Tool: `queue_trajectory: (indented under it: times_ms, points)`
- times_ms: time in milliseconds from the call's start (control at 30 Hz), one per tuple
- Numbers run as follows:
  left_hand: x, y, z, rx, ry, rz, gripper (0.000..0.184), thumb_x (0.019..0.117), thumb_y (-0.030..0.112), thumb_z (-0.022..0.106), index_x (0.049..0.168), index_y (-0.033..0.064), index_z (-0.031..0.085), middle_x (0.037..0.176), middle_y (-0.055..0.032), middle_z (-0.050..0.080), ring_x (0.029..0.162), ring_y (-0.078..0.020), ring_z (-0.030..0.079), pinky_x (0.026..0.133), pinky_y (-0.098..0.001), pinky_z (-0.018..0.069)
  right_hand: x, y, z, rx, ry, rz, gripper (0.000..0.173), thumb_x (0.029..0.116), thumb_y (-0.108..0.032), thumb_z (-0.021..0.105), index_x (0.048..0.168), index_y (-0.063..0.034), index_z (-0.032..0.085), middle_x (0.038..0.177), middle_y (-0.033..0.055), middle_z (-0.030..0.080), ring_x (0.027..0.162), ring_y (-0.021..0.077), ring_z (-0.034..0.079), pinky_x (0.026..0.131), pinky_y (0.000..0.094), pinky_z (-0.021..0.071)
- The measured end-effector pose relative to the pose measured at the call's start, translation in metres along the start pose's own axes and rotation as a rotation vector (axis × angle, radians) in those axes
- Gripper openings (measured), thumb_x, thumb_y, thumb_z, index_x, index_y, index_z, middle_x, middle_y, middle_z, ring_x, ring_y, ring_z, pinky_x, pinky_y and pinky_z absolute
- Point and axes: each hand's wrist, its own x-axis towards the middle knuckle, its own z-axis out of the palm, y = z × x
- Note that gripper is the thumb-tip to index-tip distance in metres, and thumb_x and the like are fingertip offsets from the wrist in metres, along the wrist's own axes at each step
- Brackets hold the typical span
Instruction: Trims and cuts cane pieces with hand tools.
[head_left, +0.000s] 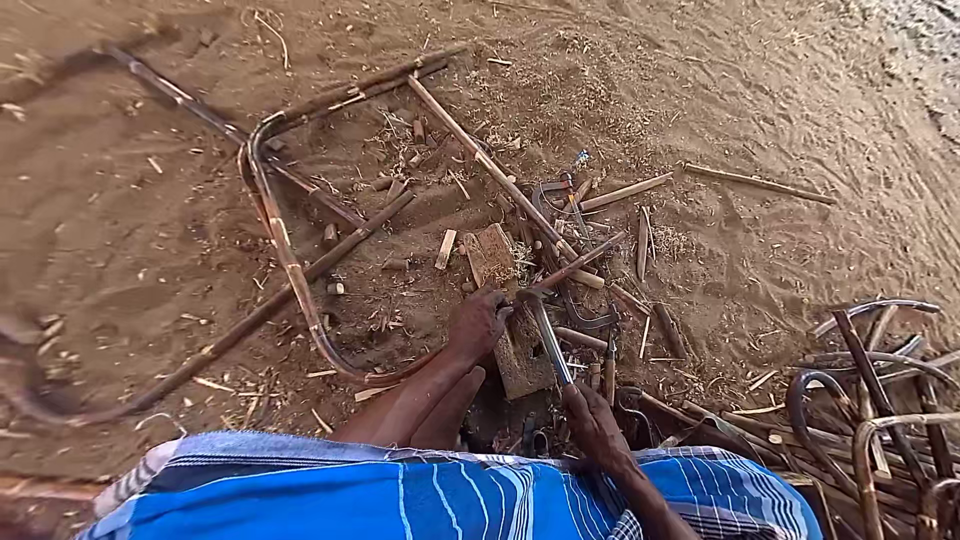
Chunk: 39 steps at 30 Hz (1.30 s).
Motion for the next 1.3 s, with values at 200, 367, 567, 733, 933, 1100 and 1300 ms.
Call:
queue_trajectory:
  times_ms: [200,367,567,733,933,1100,1300]
  points:
    - [-0.003,-0.002,0.001,0.003,0.024,0.038,0.015,0.0984,0.023,0.069,0.104,0.0091,0.074,0.108,-0.0117,0.071,0.097,-0.0317,0.071,0.079,-0.0559,0.0589,0.004,-0.008,0.011,-0.307,0.071,0.030,0.059,0.1054,-0.061,0.027,0.100,-0.0160,0.064,0.071,0.0011,0.057,0.066,0.0181,0.061,0.064,0.0430,0.0527]
    - [-0.005,-0.002,0.002,-0.025,0.025,0.056,0.016,0.0999,0.023,0.068,0.104,0.0089,0.074,0.107,-0.0104,0.071,0.097,-0.0301,0.071,0.082,-0.0546,0.0585,0.005,-0.001,0.009,-0.155,0.070,0.088,0.057,0.1060,-0.059,0.031,0.095,-0.0149,0.065,0.070,0.0015,0.055,0.064,0.0177,0.057,0.064,0.0415,0.0506]
    - [-0.031,-0.012,-0.010,0.362,-0.189,-0.045,0.053,0.1048,0.051,0.052,0.123,0.0018,0.064,0.118,-0.0214,0.067,0.101,-0.0408,0.070,0.079,-0.0578,0.0586,-0.001,0.019,0.002,0.301,0.012,-0.044,0.049,0.1049,-0.054,0.042,0.099,-0.0099,0.061,0.061,-0.0029,0.046,0.049,0.0109,0.045,0.047,0.0300,0.0438]
    - [-0.025,-0.015,-0.012,0.438,-0.335,-0.030,0.053,0.1104,0.047,0.038,0.113,0.0003,0.062,0.101,-0.0209,0.068,0.089,-0.0399,0.071,0.076,-0.0555,0.0585,0.009,0.018,0.002,0.155,0.028,0.027,0.053,0.1047,-0.057,0.038,0.092,-0.0119,0.063,0.061,-0.0009,0.046,0.049,0.0142,0.046,0.049,0.0351,0.0442]
    - [-0.026,-0.014,-0.011,0.433,-0.325,-0.088,0.052,0.1091,0.050,0.039,0.114,0.0030,0.062,0.095,-0.0193,0.070,0.089,-0.0388,0.072,0.075,-0.0554,0.0580,0.015,0.022,0.009,0.156,-0.014,0.010,0.054,0.1041,-0.059,0.039,0.089,-0.0126,0.062,0.062,-0.0004,0.047,0.050,0.0145,0.045,0.049,0.0351,0.0432]
    - [-0.036,-0.009,-0.012,0.440,-0.318,-0.099,0.050,0.1090,0.049,0.040,0.119,0.0038,0.058,0.098,-0.0187,0.069,0.088,-0.0385,0.072,0.074,-0.0557,0.0581,0.004,0.018,-0.001,0.184,-0.036,0.029,0.051,0.1044,-0.056,0.040,0.094,-0.0119,0.062,0.063,-0.0017,0.047,0.051,0.0126,0.046,0.050,0.0330,0.0439]
    - [-0.064,-0.017,-0.011,0.426,-0.294,-0.088,0.045,0.1052,0.045,0.053,0.124,0.0047,0.060,0.109,-0.0170,0.068,0.102,-0.0366,0.069,0.083,-0.0513,0.0592,-0.002,0.017,-0.009,0.165,-0.023,0.036,0.053,0.1034,-0.060,0.042,0.096,-0.0121,0.065,0.063,-0.0013,0.048,0.050,0.0127,0.045,0.048,0.0322,0.0431]
